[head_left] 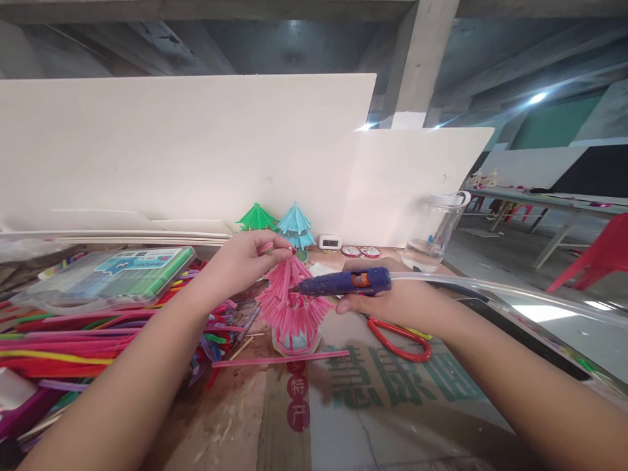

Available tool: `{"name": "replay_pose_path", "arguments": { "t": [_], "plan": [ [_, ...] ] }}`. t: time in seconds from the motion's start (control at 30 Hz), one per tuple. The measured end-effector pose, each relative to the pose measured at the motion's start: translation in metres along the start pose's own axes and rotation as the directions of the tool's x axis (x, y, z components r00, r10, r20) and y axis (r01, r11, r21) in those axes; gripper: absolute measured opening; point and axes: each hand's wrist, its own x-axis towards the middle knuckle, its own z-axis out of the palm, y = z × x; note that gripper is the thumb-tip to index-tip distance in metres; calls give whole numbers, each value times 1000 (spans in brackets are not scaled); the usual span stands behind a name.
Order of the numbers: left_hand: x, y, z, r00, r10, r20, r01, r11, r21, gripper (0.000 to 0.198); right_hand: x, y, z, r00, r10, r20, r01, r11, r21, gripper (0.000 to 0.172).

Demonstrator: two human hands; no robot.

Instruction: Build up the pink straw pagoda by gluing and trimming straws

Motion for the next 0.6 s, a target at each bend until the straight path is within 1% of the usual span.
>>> {"name": "replay_pose_path", "arguments": {
  "t": [0.13,0.27,0.47,0.6],
  "plan": [
    [-1,1,0,1000,8,2,-8,1000,-17,34,0,3,-2,999,-28,37,29,999,-16,19],
    [-1,0,0,1000,13,2,-13,1000,-2,32,-1,3,-6,997,-41,69,45,997,-58,18],
    [-1,1,0,1000,21,-7,-21,1000,18,30,-2,1,-8,997,-11,70,19,993,-114,29],
    [-1,2,0,1000,13,-2,-13,1000,13,31,-2,5,-5,998,-10,60,17,994,-112,31]
  ]
}}
